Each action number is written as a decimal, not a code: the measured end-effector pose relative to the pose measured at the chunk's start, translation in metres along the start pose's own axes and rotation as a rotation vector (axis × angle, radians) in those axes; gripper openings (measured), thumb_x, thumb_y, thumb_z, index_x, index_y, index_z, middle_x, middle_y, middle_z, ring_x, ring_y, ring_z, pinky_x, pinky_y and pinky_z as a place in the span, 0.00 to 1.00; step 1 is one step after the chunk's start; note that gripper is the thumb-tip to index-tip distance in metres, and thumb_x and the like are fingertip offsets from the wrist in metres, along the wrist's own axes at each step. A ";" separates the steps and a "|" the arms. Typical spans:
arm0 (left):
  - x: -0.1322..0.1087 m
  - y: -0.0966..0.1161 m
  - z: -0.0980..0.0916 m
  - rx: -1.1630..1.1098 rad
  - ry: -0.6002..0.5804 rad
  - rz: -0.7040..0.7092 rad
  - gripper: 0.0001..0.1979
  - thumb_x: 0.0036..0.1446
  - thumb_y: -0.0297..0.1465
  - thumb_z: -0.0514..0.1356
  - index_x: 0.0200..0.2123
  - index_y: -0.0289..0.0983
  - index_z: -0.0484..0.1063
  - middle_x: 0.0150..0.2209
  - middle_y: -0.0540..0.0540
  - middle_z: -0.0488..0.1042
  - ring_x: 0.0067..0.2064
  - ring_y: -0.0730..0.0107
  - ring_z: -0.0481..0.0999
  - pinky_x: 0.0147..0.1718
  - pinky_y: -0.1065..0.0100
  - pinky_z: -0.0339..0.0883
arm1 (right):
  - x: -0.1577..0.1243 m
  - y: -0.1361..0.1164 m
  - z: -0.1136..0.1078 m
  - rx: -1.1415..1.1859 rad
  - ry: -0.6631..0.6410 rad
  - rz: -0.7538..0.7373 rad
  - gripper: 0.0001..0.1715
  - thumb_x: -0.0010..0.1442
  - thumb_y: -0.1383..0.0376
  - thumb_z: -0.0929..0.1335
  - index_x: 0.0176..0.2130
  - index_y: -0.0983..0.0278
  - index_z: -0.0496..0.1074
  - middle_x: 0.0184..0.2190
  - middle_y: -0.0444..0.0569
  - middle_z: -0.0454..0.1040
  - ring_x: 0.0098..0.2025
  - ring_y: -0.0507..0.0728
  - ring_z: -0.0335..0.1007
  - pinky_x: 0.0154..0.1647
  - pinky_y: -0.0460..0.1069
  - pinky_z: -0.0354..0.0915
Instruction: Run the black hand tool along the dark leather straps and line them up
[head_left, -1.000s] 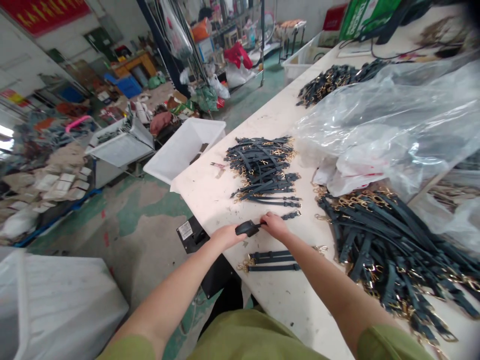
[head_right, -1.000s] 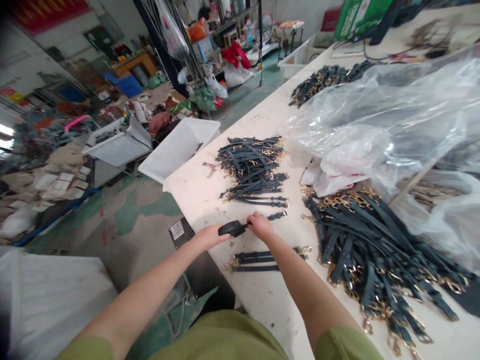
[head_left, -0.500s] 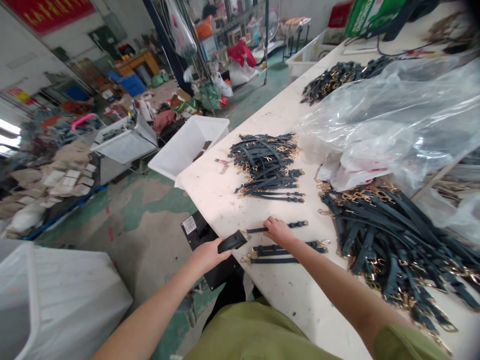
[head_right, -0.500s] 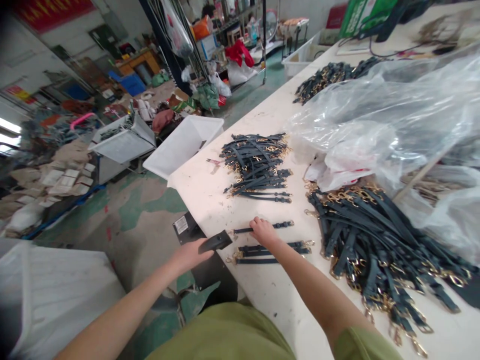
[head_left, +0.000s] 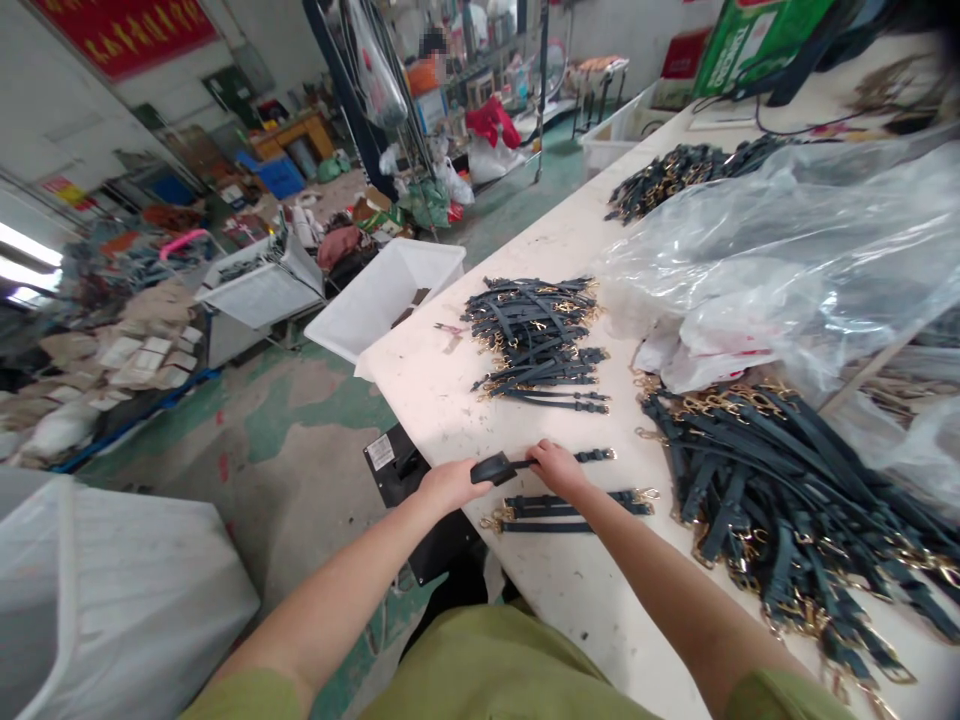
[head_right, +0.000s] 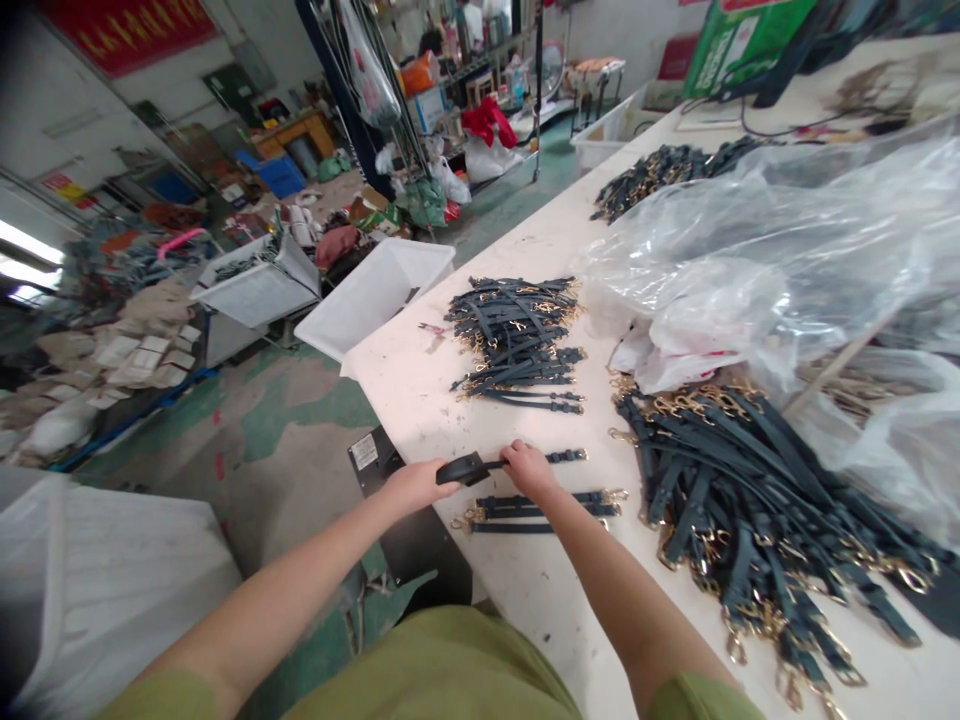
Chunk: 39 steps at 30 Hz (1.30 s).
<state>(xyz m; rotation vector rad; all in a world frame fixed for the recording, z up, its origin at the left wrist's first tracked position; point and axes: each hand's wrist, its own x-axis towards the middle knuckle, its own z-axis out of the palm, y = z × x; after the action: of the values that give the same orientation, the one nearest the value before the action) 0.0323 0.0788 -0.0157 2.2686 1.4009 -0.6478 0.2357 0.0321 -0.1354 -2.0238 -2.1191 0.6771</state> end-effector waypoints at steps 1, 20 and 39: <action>0.000 0.001 -0.001 -0.015 -0.008 0.001 0.26 0.47 0.51 0.50 0.46 0.45 0.67 0.41 0.47 0.74 0.41 0.60 0.72 0.37 0.66 0.64 | -0.002 0.001 0.000 -0.004 -0.006 0.002 0.11 0.56 0.64 0.62 0.40 0.60 0.69 0.38 0.49 0.65 0.41 0.55 0.61 0.40 0.46 0.53; -0.050 -0.047 -0.014 -0.244 0.006 -0.140 0.26 0.50 0.48 0.51 0.51 0.48 0.61 0.44 0.48 0.73 0.43 0.63 0.72 0.36 0.69 0.63 | 0.079 0.009 -0.029 -0.061 0.025 0.088 0.16 0.59 0.63 0.58 0.45 0.61 0.67 0.42 0.52 0.65 0.43 0.57 0.62 0.42 0.48 0.54; 0.023 0.006 -0.017 0.066 0.006 0.020 0.24 0.47 0.50 0.52 0.43 0.45 0.69 0.38 0.48 0.75 0.39 0.63 0.73 0.37 0.68 0.65 | 0.026 -0.007 -0.010 -0.036 -0.055 0.013 0.14 0.59 0.63 0.60 0.43 0.60 0.68 0.41 0.51 0.65 0.44 0.55 0.60 0.45 0.47 0.53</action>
<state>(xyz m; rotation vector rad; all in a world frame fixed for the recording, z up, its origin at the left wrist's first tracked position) 0.0502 0.1023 -0.0144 2.3340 1.3773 -0.6909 0.2309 0.0593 -0.1295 -2.0619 -2.1652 0.7093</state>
